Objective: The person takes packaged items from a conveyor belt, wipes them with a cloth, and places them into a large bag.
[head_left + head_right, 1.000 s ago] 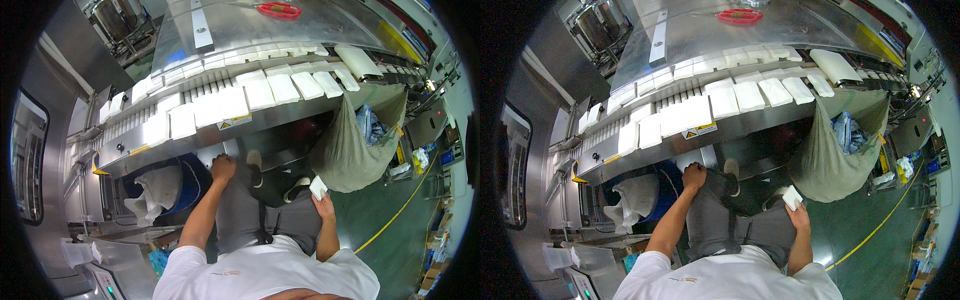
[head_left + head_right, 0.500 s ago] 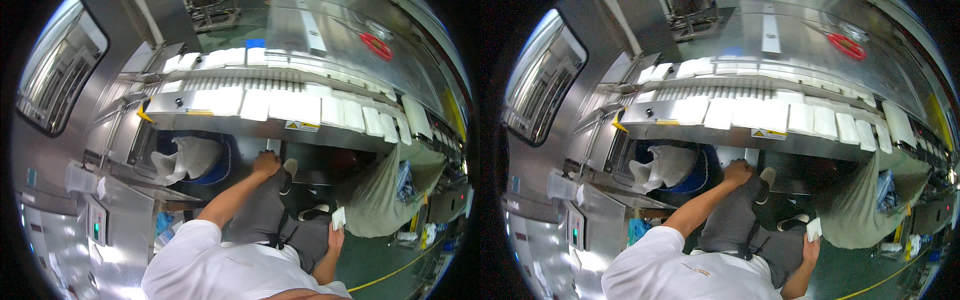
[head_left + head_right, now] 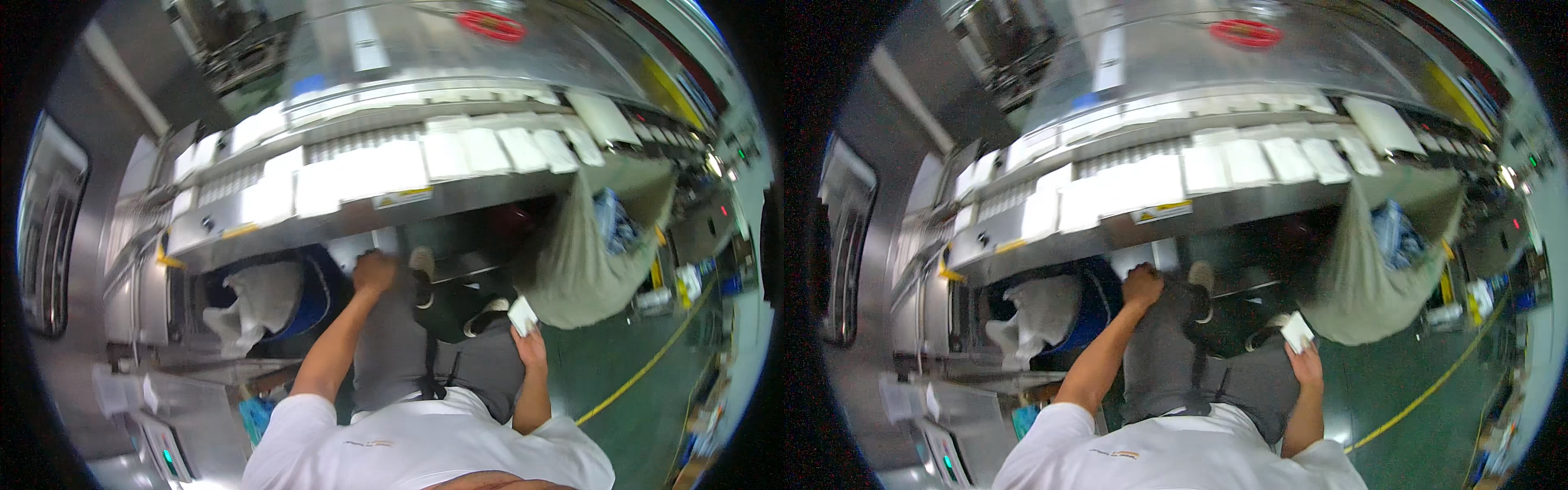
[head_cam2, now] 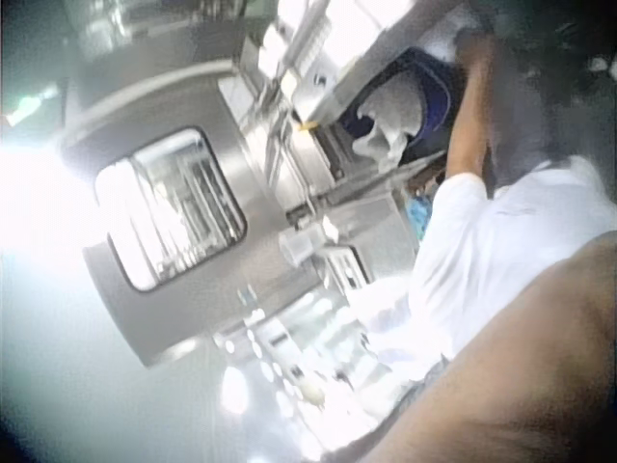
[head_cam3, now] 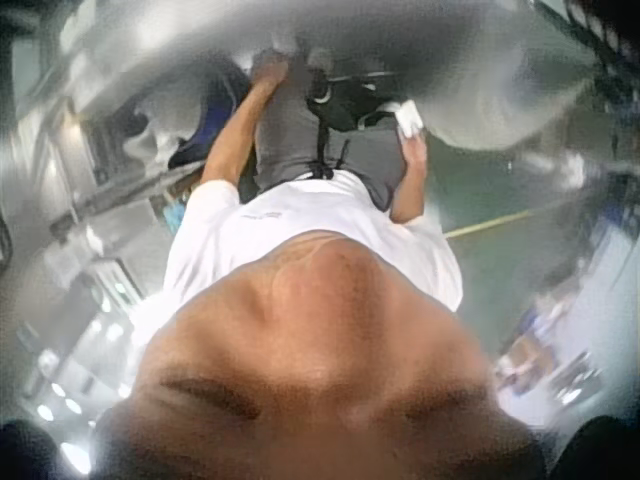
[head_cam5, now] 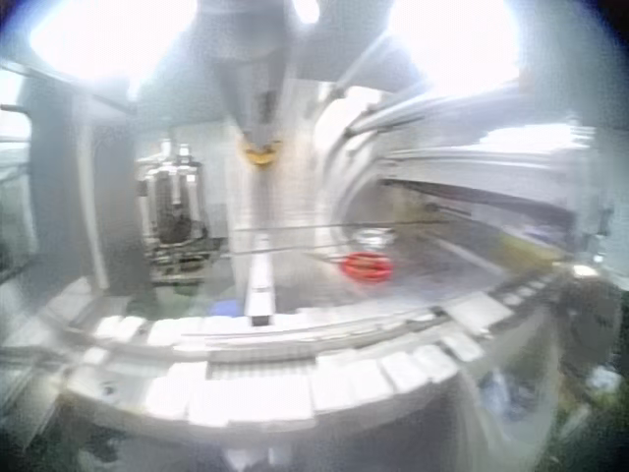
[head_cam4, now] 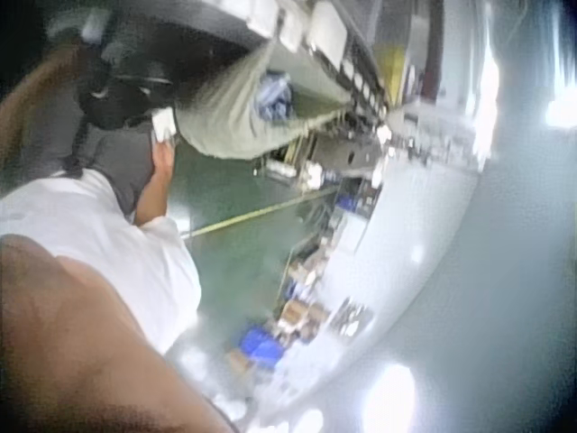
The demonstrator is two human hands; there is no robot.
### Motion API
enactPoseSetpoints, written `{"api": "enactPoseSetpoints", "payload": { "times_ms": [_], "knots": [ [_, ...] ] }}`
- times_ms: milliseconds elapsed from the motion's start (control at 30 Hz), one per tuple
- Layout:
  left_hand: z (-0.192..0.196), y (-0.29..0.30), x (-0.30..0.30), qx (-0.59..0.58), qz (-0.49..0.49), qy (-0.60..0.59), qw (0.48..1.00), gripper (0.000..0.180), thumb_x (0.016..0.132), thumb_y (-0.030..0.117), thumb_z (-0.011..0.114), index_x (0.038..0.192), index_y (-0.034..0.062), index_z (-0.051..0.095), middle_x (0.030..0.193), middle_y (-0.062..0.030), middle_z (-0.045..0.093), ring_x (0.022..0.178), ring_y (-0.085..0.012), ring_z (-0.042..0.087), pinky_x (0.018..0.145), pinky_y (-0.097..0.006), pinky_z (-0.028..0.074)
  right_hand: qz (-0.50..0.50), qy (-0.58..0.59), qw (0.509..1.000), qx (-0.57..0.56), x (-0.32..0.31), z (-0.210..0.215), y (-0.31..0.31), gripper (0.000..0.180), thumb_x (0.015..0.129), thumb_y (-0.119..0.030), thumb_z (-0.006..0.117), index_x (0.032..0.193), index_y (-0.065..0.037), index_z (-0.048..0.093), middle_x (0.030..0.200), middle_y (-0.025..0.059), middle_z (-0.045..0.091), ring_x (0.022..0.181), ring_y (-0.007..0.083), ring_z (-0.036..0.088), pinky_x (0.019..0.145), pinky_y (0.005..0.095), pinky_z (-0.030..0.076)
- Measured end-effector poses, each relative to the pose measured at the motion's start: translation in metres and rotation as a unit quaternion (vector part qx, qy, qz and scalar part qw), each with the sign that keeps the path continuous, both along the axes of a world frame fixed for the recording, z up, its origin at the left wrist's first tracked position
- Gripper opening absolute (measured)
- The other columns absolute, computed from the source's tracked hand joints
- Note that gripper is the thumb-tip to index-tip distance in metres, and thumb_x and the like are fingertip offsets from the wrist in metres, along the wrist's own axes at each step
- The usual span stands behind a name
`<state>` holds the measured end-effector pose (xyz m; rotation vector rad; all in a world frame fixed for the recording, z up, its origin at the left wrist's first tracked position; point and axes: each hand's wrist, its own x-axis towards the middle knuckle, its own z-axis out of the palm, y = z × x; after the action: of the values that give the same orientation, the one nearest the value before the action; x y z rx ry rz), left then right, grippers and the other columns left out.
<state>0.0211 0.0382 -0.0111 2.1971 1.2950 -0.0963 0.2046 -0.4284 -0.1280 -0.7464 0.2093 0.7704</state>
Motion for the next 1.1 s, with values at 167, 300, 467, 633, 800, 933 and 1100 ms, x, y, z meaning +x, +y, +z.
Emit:
{"api": "enactPoseSetpoints", "payload": {
  "times_ms": [167,300,467,633,800,933,1100],
  "knots": [
    [-0.021,-0.001,0.001,0.09,-0.001,-0.05,0.995,0.038,0.092,0.035,0.054,0.102,0.0019,0.072,0.109,-0.0216,0.072,0.104,-0.0443,0.066,0.091,-0.053,0.054,-0.006,0.038,0.999,0.027,0.001,0.004,-0.001,0.036,0.099,-0.007,0.064,0.135,-0.003,0.057,0.138,0.015,0.062,0.129,0.0322,0.059,0.113,0.0548,0.046],
    [-0.017,-0.002,0.005,0.086,-0.013,-0.042,0.995,0.037,0.093,0.033,0.053,0.102,0.0025,0.072,0.111,-0.0201,0.072,0.105,-0.0431,0.066,0.091,-0.052,0.055,-0.015,0.059,0.998,0.032,-0.001,0.002,-0.008,0.037,0.1,-0.007,0.063,0.136,-0.002,0.056,0.14,0.0162,0.061,0.13,0.0336,0.059,0.111,0.055,0.049],
    [-0.022,-0.004,0.001,0.123,-0.014,-0.062,0.99,0.035,0.092,0.032,0.055,0.099,0.0031,0.072,0.105,-0.0196,0.072,0.101,-0.0422,0.067,0.089,-0.052,0.055,-0.013,0.063,0.997,0.033,-0.003,0.01,-0.005,0.038,0.099,-0.006,0.064,0.136,0.0,0.055,0.141,0.016,0.06,0.133,0.0356,0.057,0.114,0.0555,0.046],
    [-0.021,-0.003,0.002,0.113,-0.013,-0.053,0.992,0.037,0.094,0.033,0.055,0.106,0.0028,0.073,0.109,-0.024,0.071,0.101,-0.0455,0.067,0.09,-0.055,0.054,-0.01,0.053,0.998,0.018,-0.004,0.016,-0.002,0.04,0.099,-0.007,0.065,0.137,0.0,0.055,0.141,0.0156,0.06,0.134,0.0361,0.056,0.115,0.0564,0.043],
    [-0.02,-0.006,0.001,0.126,-0.017,-0.062,0.99,0.033,0.091,0.03,0.055,0.097,0.0025,0.072,0.104,-0.0203,0.072,0.099,-0.043,0.067,0.087,-0.054,0.055,-0.004,0.046,0.999,0.026,-0.001,0.009,-0.005,0.04,0.099,-0.008,0.065,0.137,-0.002,0.056,0.141,0.0149,0.061,0.133,0.0349,0.057,0.114,0.0564,0.043],
    [-0.026,-0.003,-0.001,0.125,-0.002,-0.083,0.989,0.033,0.091,0.029,0.054,0.098,0.002,0.072,0.104,-0.0214,0.072,0.099,-0.0442,0.067,0.087,-0.055,0.055,-0.006,0.049,0.999,0.02,-0.002,0.007,-0.002,0.038,0.099,-0.008,0.064,0.136,-0.003,0.058,0.14,0.0147,0.062,0.132,0.0337,0.058,0.114,0.0562,0.044],
    [-0.022,-0.003,-0.002,0.103,0.0,-0.086,0.991,0.033,0.092,0.029,0.054,0.099,0.0023,0.072,0.105,-0.0221,0.072,0.099,-0.0446,0.067,0.087,-0.055,0.054,0.002,0.044,0.999,0.021,-0.002,0.007,-0.002,0.037,0.099,-0.007,0.064,0.135,-0.002,0.058,0.139,0.0149,0.062,0.13,0.0331,0.06,0.113,0.0559,0.046]
  ]
}}
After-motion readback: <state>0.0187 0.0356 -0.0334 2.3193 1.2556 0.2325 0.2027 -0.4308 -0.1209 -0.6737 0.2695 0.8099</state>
